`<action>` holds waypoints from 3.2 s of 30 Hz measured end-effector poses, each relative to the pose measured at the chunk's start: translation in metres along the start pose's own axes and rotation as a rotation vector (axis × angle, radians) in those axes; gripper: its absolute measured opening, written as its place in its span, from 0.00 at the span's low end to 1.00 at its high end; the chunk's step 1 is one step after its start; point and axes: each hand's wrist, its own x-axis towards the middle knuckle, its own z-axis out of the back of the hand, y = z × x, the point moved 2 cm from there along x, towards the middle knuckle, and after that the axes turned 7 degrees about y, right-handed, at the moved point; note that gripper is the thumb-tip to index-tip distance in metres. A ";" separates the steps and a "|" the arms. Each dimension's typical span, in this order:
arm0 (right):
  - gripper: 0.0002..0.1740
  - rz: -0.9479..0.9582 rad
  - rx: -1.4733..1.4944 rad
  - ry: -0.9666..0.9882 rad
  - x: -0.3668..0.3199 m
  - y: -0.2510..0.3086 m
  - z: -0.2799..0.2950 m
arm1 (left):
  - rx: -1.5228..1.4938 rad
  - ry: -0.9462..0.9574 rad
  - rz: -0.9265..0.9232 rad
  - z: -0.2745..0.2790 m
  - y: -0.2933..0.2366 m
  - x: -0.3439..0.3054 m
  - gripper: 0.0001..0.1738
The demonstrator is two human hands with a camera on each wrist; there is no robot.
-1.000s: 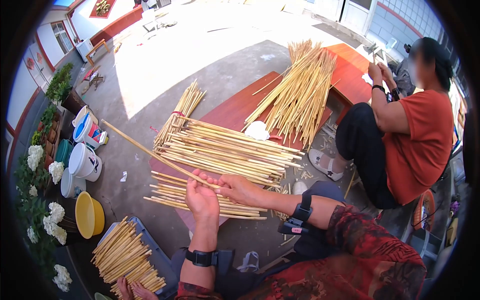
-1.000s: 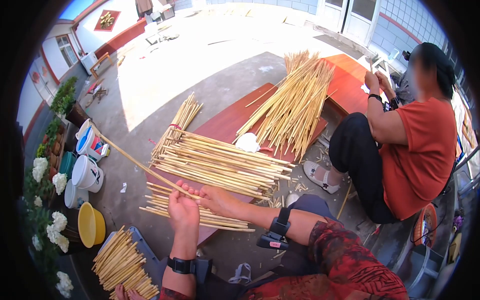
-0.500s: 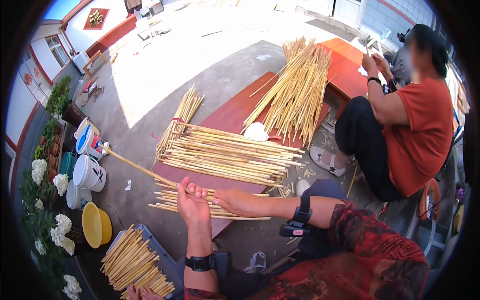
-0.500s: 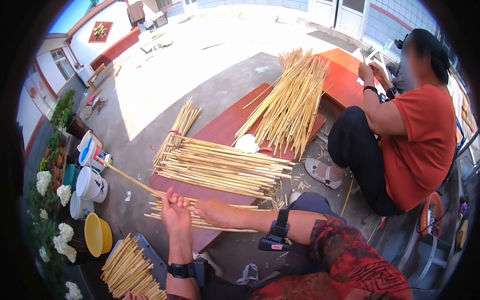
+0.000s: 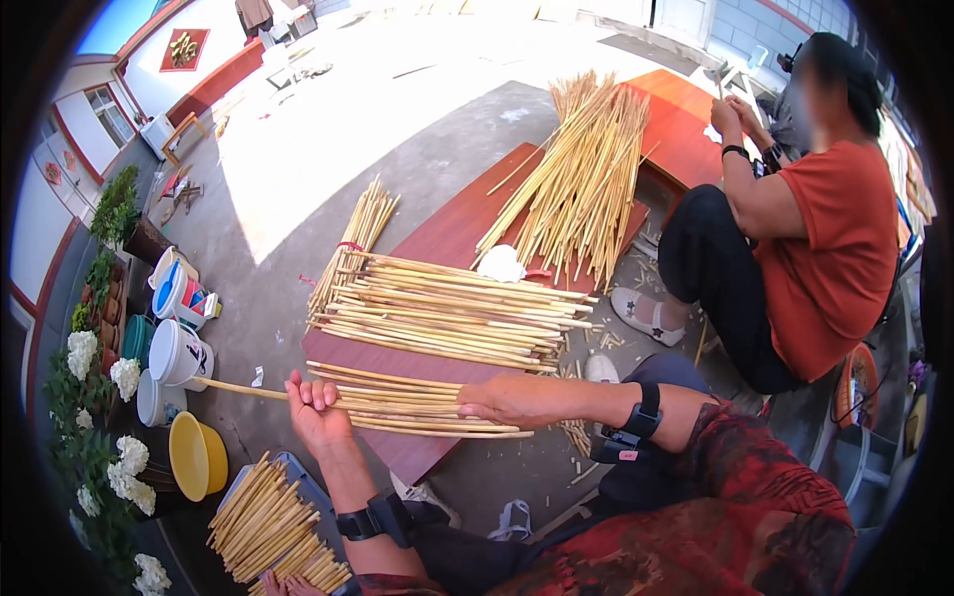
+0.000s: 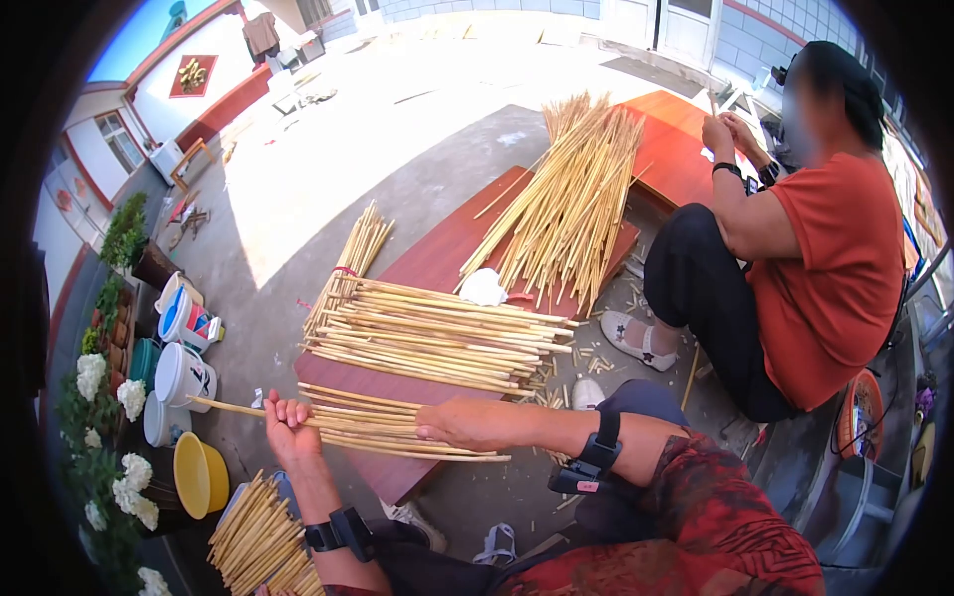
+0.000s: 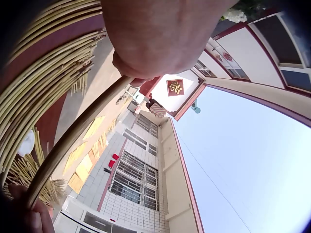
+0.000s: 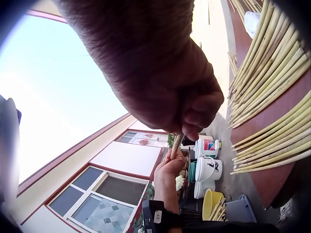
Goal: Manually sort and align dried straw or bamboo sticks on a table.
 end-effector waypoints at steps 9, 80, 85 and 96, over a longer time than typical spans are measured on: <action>0.16 -0.071 -0.172 -0.076 -0.017 0.000 0.020 | 0.035 0.081 0.060 0.006 0.017 -0.007 0.15; 0.12 -0.186 -0.227 -0.165 0.038 -0.027 -0.031 | 0.178 -0.168 0.163 0.043 0.058 0.003 0.16; 0.14 -0.253 -0.227 -0.097 0.038 -0.025 -0.030 | 0.050 -0.170 0.125 0.042 0.037 0.012 0.19; 0.15 -0.213 -0.233 -0.082 0.028 -0.024 -0.022 | 0.106 -0.294 -0.068 0.055 -0.005 0.017 0.21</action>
